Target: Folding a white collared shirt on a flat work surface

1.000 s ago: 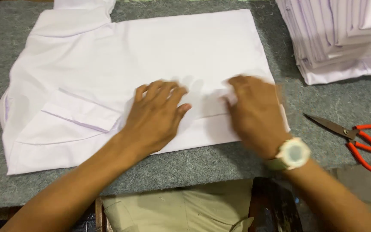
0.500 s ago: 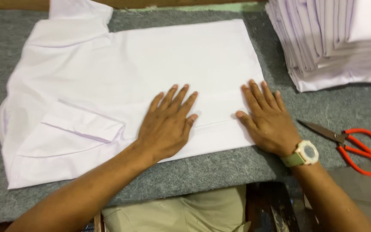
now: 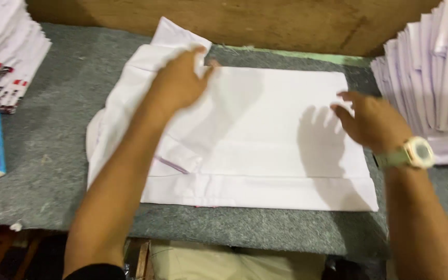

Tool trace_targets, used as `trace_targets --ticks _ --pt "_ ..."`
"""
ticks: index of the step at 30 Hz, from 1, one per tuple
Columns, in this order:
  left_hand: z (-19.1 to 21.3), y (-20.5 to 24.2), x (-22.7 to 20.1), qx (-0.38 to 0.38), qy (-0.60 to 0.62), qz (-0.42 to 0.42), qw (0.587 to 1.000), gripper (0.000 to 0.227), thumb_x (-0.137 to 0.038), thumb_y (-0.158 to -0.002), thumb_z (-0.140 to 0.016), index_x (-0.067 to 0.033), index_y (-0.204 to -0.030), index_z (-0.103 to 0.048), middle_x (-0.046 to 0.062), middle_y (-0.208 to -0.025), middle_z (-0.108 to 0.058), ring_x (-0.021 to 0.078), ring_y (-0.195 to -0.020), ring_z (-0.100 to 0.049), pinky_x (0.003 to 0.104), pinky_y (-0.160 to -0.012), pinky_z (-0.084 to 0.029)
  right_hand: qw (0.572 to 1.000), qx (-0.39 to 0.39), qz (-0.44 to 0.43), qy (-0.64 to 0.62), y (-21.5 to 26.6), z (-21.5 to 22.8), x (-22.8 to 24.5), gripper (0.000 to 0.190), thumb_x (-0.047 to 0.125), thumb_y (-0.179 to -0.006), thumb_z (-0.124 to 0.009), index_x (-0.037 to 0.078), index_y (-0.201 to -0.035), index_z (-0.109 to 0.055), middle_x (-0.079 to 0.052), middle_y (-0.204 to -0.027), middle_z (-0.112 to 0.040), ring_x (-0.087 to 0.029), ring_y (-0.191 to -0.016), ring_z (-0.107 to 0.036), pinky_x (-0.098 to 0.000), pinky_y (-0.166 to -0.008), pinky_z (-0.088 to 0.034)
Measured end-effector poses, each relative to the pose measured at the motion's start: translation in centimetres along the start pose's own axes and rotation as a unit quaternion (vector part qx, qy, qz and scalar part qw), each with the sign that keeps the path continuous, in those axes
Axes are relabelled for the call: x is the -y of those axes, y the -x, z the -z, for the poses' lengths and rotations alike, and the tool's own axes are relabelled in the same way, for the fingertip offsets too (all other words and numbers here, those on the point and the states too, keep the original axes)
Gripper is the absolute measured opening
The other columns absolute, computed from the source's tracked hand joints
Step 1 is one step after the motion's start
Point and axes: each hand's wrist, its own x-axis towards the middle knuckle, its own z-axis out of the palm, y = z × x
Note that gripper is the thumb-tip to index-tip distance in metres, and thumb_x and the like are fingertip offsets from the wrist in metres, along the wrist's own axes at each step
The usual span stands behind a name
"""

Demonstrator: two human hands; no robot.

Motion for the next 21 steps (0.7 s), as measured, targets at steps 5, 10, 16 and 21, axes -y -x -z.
trace_targets --ticks 5,10,16,21 --pt "6.4 -5.6 5.5 -0.068 0.133 0.266 0.952 0.036 -0.046 -0.096 -0.053 -0.0178 -0.114 -0.067 0.005 -0.107 -0.065 0.021 -0.096 -0.069 0.034 -0.06 -0.066 0.981 -0.065 -0.011 -0.18 -9.1 0.1 3.1 0.042 0.029 -0.095 -0.053 0.014 -0.129 -0.072 -0.014 -0.131 -0.069 -0.043 -0.124 -0.058 -0.0501 -0.101 -0.043" --pt "3.9 -9.6 10.8 -0.091 0.222 0.352 0.905 0.036 -0.037 -0.096 -0.061 -0.0192 -0.127 -0.058 0.004 -0.125 -0.058 0.0226 -0.108 -0.061 0.039 -0.059 -0.067 0.984 -0.065 0.042 -0.16 -15.4 -3.9 0.5 0.042 0.022 -0.094 -0.061 0.012 -0.133 -0.07 -0.023 -0.13 -0.068 -0.046 -0.125 -0.058 -0.0509 -0.102 -0.044" --pt "2.4 -10.0 15.3 -0.142 0.139 0.325 0.925 0.062 -0.038 -0.086 -0.061 -0.0073 -0.141 -0.058 0.015 -0.141 -0.06 0.0356 -0.118 -0.065 0.039 -0.085 -0.057 0.956 -0.162 0.117 -0.214 -16.9 -7.3 -1.6 0.02 0.008 -0.095 -0.057 0.003 -0.11 -0.07 -0.022 -0.108 -0.066 -0.041 -0.089 -0.067 -0.0498 -0.081 -0.049" --pt "0.4 -10.1 18.5 -0.179 0.033 0.283 0.942 0.055 -0.043 -0.086 -0.067 -0.0073 -0.128 -0.067 0.018 -0.128 -0.068 0.0421 -0.121 -0.062 0.045 -0.103 -0.047 0.97 -0.112 0.066 -0.206 -16.1 -7.4 -2.2 0.034 0.016 -0.101 -0.059 0.004 -0.13 -0.07 -0.02 -0.121 -0.059 -0.042 -0.102 -0.062 -0.0504 -0.096 -0.048"
